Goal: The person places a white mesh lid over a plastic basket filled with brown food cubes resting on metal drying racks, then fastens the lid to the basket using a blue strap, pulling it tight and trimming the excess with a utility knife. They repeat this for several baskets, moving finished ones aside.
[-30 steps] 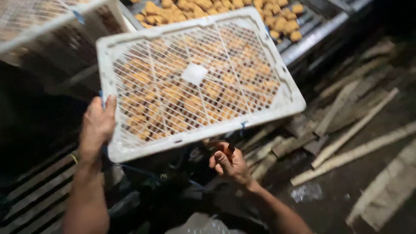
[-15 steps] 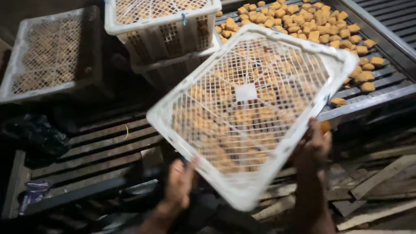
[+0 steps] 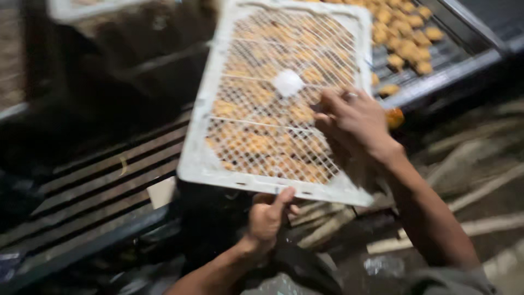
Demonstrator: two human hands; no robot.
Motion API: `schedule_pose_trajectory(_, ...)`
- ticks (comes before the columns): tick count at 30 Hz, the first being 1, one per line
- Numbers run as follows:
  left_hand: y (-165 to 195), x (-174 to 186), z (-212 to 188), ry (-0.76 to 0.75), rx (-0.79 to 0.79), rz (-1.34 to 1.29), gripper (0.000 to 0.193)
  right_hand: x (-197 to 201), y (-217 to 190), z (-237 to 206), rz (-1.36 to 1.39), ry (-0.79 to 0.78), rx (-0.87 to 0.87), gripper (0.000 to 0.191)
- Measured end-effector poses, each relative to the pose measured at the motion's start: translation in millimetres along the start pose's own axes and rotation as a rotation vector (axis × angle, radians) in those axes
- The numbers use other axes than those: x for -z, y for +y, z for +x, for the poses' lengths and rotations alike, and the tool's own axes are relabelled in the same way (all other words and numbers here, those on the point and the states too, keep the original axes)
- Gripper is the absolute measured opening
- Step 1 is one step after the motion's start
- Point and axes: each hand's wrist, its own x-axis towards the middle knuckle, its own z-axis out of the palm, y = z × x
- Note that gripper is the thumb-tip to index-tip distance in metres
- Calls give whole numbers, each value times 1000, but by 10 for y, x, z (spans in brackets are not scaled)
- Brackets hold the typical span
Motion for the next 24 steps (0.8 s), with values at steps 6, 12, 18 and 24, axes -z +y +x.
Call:
schedule_pose_trajectory(6, -249, 199, -351, -145, -115, 1, 47, 547, -779, -666, 255, 105, 118, 30)
schedule_pose_trajectory(12, -557, 265, -636, -349, -321, 52, 89, 290, -1483, -1522, 952, -127, 20, 35)
schedule_pose_trajectory(18, -390, 123, -583, -294, -369, 69, 81, 149, -1488, -1718, 1149, 72, -44, 16)
schedule_pose_trajectory(24, -169, 76, -170, -158, -134, -26, 58, 540, -1146, -1573, 1594, -120, -740, 13)
